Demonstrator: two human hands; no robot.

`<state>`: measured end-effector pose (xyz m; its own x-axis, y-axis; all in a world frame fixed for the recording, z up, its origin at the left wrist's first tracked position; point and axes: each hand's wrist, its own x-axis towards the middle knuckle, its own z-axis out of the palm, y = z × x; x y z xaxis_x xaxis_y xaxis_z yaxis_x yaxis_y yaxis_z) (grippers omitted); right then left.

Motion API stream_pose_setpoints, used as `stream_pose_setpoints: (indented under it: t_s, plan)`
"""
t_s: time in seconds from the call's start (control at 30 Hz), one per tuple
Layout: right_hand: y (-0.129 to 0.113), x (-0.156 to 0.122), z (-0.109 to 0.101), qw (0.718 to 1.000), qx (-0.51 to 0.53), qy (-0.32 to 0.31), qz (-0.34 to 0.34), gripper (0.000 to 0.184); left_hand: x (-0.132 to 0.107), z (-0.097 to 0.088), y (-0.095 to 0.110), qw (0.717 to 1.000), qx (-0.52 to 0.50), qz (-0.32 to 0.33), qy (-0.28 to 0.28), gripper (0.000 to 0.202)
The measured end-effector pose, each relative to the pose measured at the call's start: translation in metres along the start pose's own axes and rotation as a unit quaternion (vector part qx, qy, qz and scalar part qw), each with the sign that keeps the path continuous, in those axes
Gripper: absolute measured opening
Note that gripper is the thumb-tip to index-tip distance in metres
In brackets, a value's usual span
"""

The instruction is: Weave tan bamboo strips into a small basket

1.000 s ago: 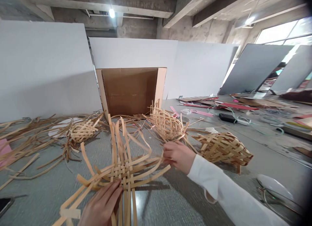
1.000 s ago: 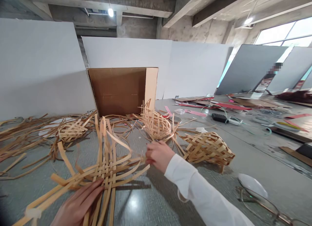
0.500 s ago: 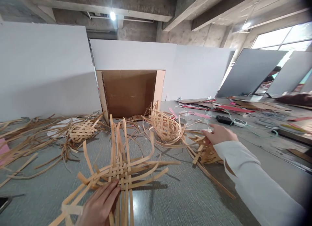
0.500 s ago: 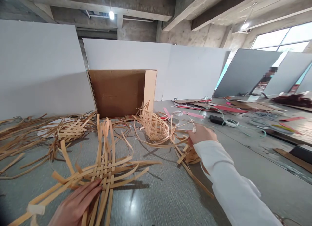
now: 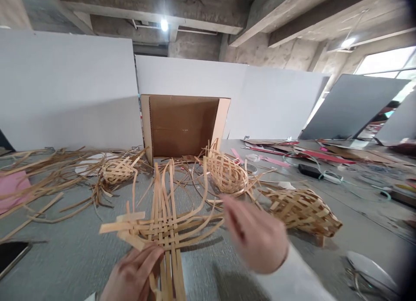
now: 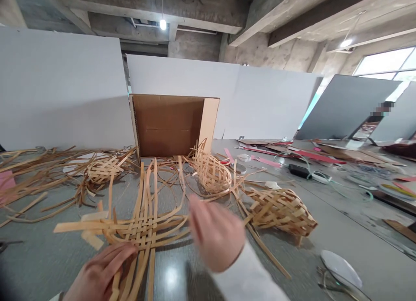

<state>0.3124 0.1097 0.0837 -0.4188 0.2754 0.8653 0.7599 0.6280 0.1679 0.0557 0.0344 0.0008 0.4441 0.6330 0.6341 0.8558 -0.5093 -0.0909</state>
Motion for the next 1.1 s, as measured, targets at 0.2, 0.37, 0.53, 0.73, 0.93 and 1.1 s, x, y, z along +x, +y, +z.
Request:
stream_pose_setpoints:
  t_s: [0.2,0.37,0.53,0.73,0.93,1.1]
  plan:
    - [-0.062,-0.051,0.062,0.986,0.138,-0.055,-0.079,0.037,0.003,-0.004,0.005,0.999,-0.023,-0.039,0.026,0.037]
    - [-0.063,-0.074,0.090,0.960,0.255,-0.095,-0.068,0.031,0.014,-0.011,0.010,0.997,-0.049,-0.048,0.019,0.035]
    - [-0.064,-0.085,0.100,0.951,0.294,-0.095,-0.028,0.028,0.022,-0.014,0.008,0.999,-0.028,0.004,0.045,0.034]
    - [-0.063,-0.084,0.097,0.946,0.302,-0.116,-0.022,0.028,0.017,-0.010,0.004,0.999,-0.019,0.013,0.039,0.035]
    - [-0.062,-0.082,0.094,0.945,0.305,-0.117,-0.026,0.031,0.012,-0.007,0.006,0.999,-0.026,0.005,0.018,0.037]
    - [-0.065,-0.083,0.096,0.950,0.292,-0.103,-0.022,0.031,0.016,-0.011,0.012,0.998,-0.035,-0.030,0.038,0.036]
